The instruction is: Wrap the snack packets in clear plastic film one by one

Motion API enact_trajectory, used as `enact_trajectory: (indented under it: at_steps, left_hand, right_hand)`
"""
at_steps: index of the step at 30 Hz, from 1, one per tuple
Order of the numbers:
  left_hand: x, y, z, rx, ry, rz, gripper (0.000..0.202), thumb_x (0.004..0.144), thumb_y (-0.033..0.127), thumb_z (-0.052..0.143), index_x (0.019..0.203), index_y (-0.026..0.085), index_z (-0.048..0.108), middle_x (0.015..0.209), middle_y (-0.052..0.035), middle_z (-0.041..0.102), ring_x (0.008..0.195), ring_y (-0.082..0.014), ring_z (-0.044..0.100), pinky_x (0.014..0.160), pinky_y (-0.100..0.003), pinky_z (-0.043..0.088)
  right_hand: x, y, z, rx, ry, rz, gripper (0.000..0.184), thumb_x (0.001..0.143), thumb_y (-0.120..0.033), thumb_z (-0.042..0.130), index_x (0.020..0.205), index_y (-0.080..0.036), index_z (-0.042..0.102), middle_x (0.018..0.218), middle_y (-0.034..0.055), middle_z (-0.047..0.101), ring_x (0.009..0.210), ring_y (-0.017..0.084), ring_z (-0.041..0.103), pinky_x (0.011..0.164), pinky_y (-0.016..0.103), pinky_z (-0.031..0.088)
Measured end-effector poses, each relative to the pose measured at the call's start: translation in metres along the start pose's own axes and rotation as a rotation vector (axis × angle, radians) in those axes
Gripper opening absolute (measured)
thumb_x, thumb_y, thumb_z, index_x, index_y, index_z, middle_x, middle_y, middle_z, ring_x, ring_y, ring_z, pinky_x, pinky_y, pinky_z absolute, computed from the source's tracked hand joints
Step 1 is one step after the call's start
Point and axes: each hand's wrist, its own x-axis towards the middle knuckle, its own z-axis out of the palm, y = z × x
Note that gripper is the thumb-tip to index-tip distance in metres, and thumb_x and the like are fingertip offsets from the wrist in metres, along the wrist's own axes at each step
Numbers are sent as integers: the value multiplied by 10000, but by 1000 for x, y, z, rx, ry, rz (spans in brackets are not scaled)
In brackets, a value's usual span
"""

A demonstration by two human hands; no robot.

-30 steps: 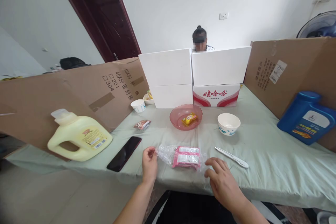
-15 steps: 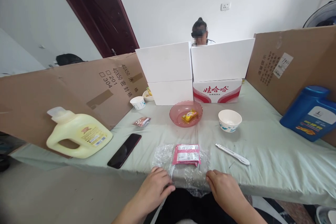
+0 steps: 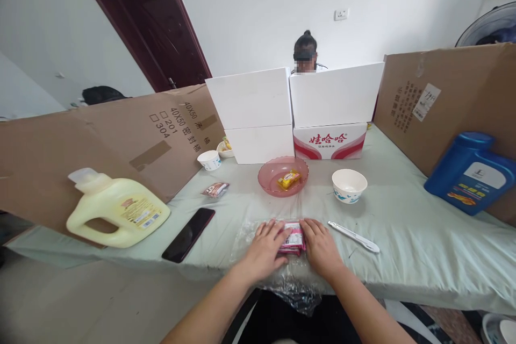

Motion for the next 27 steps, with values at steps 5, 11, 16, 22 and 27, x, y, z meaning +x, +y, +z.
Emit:
enact_trajectory:
  at_steps: [5,11,16,22,27]
  left_hand:
    - [7,-33,-9,64,-118,-99,855,665,555,755,1397,293,401,1448,-84,440,1415,-397,212,1136,-630,78]
    - [4,-27,-28,72,-143,143,539,743,286,712,1243,240,516,1445,-70,444,1413,-308,259,1154,-513,170]
    - [8,-17,-24,22,-243,229,746,714,411,720,1364,222,405,1426,-111,442,1317,-297,404,1125,-445,285]
    - [23,-20,-27,118,-266,168,789,700,446,709,1399,245,404,1208,-117,567,1149,-335,514,1017,-485,386]
    - [23,-37,-49,-26,-298,158,833,584,420,773,1347,248,486,1141,-91,615,1077,-318,566,994,-446,422]
  right_hand:
    - [-8,7,15,-106,-23,40,454,872,-110,401,1299,-159,548,1339,98,565,1244,242,479,1028,412,364]
    - [-7,3,11,-132,-39,47,414,892,-141,404,1263,-169,584,1340,86,568,1238,233,482,1028,386,347]
    - [-7,5,12,-120,-43,43,412,878,-144,435,1259,-176,588,1350,85,559,1253,232,471,1033,380,337]
    - [-7,6,13,-118,-13,32,393,897,-159,418,1249,-173,593,1319,86,584,1218,230,504,1006,380,357]
    - [-8,8,17,-130,26,14,376,898,-175,431,1234,-190,598,1310,73,593,1205,228,515,994,380,359]
